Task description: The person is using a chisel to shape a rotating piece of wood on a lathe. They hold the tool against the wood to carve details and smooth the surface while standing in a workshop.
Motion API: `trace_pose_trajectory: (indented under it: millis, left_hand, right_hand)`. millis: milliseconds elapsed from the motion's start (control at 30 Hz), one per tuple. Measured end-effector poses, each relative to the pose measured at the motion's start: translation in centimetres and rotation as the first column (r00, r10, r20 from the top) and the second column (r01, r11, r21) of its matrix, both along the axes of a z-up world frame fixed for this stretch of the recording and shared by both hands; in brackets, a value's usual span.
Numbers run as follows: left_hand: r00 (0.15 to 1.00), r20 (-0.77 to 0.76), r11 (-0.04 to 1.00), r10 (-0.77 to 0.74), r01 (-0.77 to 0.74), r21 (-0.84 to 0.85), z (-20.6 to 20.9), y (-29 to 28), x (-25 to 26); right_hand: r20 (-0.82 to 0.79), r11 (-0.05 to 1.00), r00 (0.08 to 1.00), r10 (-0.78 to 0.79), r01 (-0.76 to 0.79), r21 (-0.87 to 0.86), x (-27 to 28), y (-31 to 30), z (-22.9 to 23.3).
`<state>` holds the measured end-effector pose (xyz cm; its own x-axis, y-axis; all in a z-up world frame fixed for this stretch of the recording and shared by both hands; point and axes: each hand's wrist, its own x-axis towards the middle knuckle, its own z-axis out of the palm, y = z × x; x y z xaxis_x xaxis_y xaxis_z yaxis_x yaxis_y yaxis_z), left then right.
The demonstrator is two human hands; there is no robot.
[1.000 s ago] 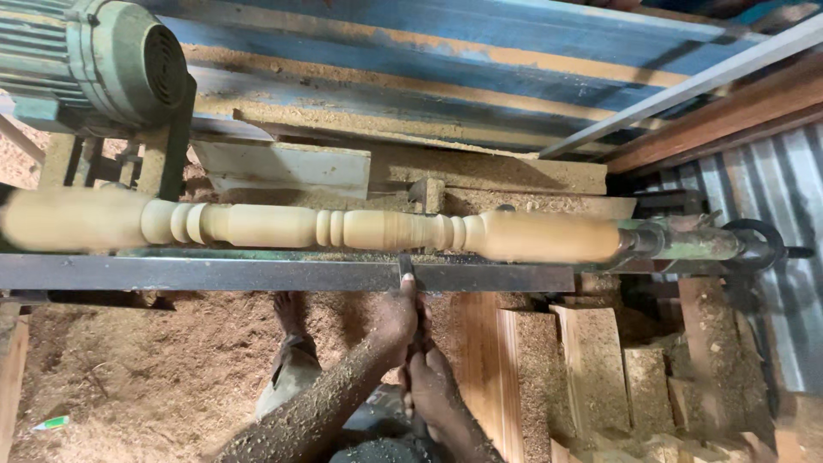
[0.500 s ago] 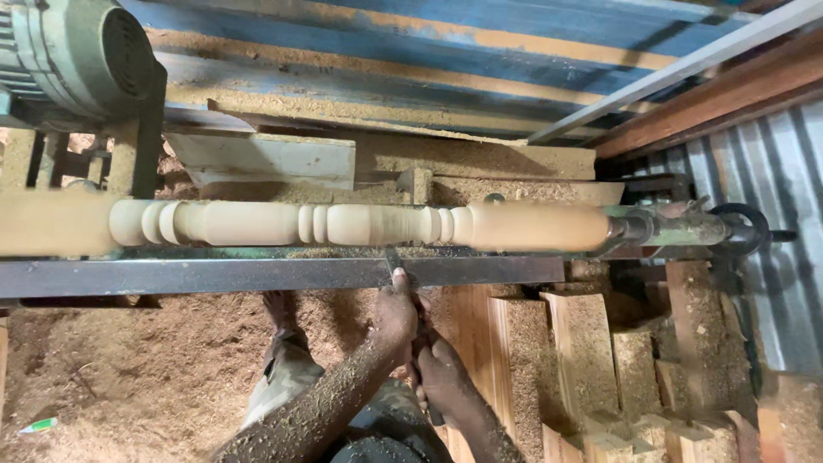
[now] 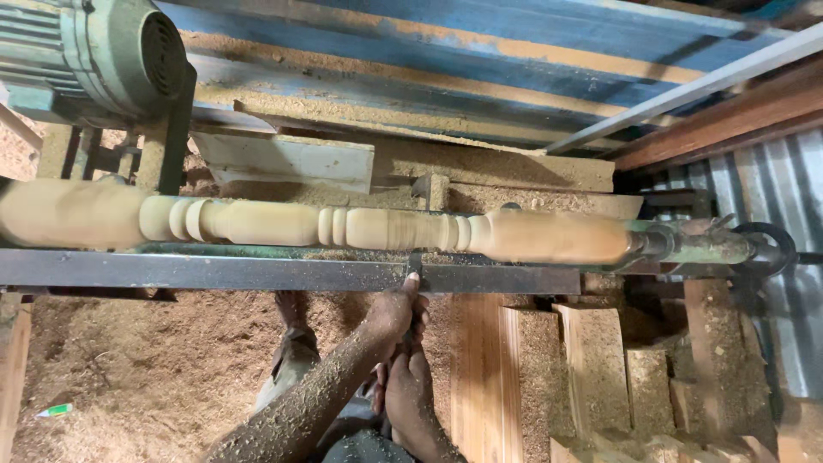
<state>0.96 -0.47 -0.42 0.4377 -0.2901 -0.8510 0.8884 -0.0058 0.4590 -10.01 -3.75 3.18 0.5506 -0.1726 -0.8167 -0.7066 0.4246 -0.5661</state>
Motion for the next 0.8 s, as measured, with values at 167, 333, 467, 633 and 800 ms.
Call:
trace_pose_trajectory:
  millis: [167, 333, 467, 633, 800]
  left_hand:
    - [0.996, -0.003, 0.995, 0.092, -0.092, -0.030, -0.7, -1.0, -0.5]
    - [0.963, -0.104, 0.968, 0.247, -0.250, -0.017, -0.6, -2.8, -1.2]
    - [0.963, -0.005, 0.963, 0.268, -0.268, 0.008, -0.5, -3.6, -1.4]
    - [0.884, -0.067, 0.885, 0.462, -0.464, -0.022, -1.0, -4.6, -1.4]
    - [0.933, 0.003, 0.933, 0.359, -0.359, -0.024, -1.6, -3.5, -1.4]
  right_hand:
    - [-0.028, 0.994, 0.993, 0.110, -0.111, -0.008, 0.3, -1.6, 1.5]
    - [-0.093, 0.974, 0.970, 0.226, -0.226, 0.014, 0.2, -5.3, 2.5]
    - [-0.021, 0.933, 0.933, 0.360, -0.360, 0.029, 0.9, -8.5, 2.6]
    - [-0.054, 0.884, 0.882, 0.468, -0.466, 0.042, 1.4, -10.6, 2.9]
    - [0.003, 0.913, 0.914, 0.406, -0.406, 0.051, 0.9, -9.0, 2.7]
